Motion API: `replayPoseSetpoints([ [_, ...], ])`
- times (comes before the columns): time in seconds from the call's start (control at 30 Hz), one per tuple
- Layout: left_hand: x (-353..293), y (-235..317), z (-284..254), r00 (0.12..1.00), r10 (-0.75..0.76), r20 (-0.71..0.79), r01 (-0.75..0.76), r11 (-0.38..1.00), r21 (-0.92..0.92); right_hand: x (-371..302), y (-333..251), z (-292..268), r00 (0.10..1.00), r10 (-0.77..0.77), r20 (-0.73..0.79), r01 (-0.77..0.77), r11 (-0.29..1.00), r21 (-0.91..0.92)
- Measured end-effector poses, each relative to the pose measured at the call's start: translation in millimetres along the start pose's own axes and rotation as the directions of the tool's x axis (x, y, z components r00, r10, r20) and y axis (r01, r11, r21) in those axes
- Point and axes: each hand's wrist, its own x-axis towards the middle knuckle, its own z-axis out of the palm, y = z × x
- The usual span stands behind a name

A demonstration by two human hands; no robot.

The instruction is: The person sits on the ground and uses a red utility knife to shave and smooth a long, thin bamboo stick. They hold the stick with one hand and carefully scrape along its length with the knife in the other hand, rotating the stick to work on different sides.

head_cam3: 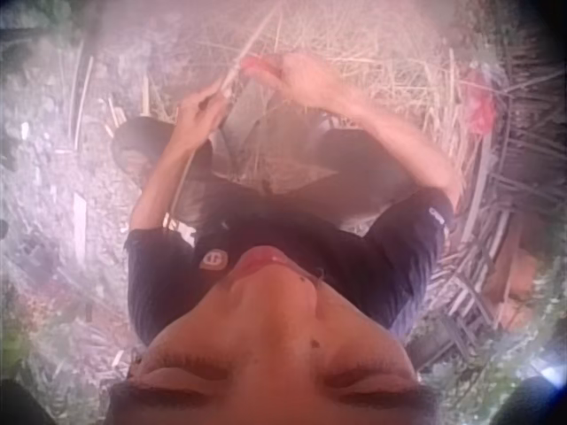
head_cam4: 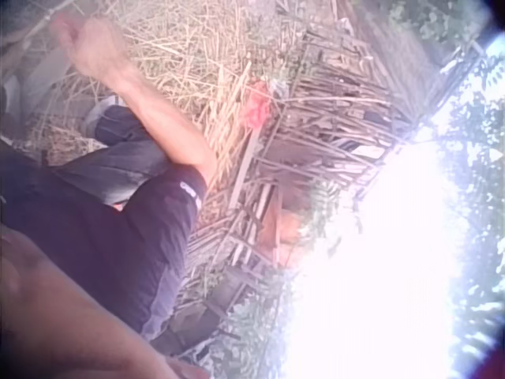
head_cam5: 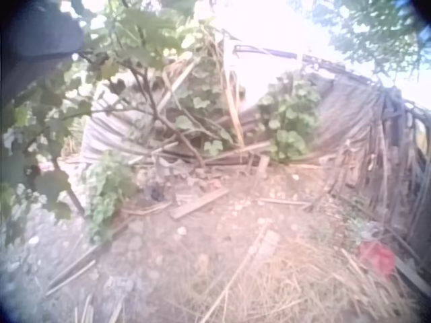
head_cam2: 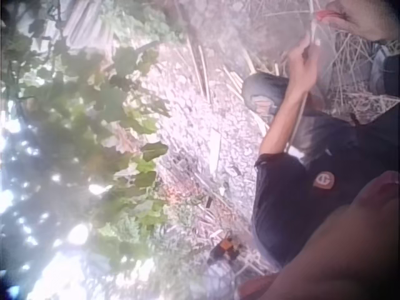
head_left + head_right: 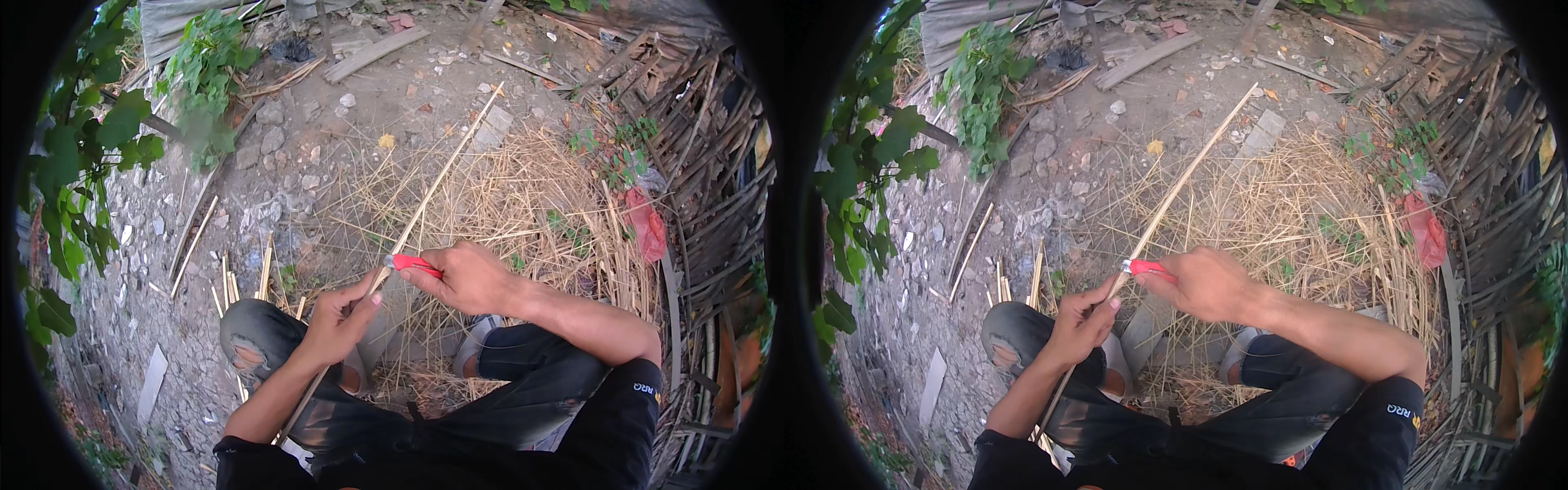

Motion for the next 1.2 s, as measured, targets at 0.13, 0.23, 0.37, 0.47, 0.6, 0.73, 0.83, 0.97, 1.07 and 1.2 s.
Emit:
replayPoseSetpoints([
  [0.13, 0, -6, -1, 0.999, 0.022, -0.028, -0.019, 0.996, 0.084, 11, 18, -3, 0.995, 0.041, -0.088, -0.044, 0.999, -0.032],
  [0.23, 2, -6, 0, 0.999, 0.021, -0.037, -0.015, 0.988, 0.154, 17, 30, -12, 0.976, 0.139, -0.168, -0.142, 0.990, -0.010],
  [0.37, -14, -4, 1, 1.000, 0.005, 0.019, -0.009, 0.980, 0.200, 23, 100, -45, 0.854, 0.365, -0.371, -0.339, 0.931, 0.135],
  [0.47, -16, -9, 1, 0.997, 0.047, 0.060, -0.058, 0.982, 0.182, 11, 109, -53, 0.847, 0.276, -0.455, -0.277, 0.959, 0.064],
  [0.6, -15, -9, -3, 0.999, 0.020, 0.037, -0.027, 0.975, 0.220, 0, 61, -36, 0.945, 0.179, -0.273, -0.177, 0.984, 0.029],
  [0.73, -14, -7, -3, 0.998, 0.059, -0.015, -0.053, 0.954, 0.295, -4, 20, -8, 0.999, 0.019, -0.051, -0.020, 1.000, -0.021],
  [0.83, -11, -11, 1, 0.976, 0.217, -0.023, -0.192, 0.907, 0.376, -2, 24, -8, 0.989, 0.041, -0.142, -0.046, 0.998, -0.037],
  [0.97, -16, -23, -5, 0.937, 0.348, 0.029, -0.315, 0.805, 0.502, 18, 80, -39, 0.911, 0.279, -0.303, -0.269, 0.960, 0.076],
  [1.07, -24, -16, -4, 0.970, 0.221, 0.100, -0.241, 0.828, 0.507, 13, 147, -66, 0.802, 0.362, -0.476, -0.399, 0.917, 0.025],
  [1.2, -24, -26, 0, 0.951, 0.259, 0.171, -0.309, 0.850, 0.428, 2, 189, -64, 0.643, 0.459, -0.613, -0.516, 0.851, 0.096],
])
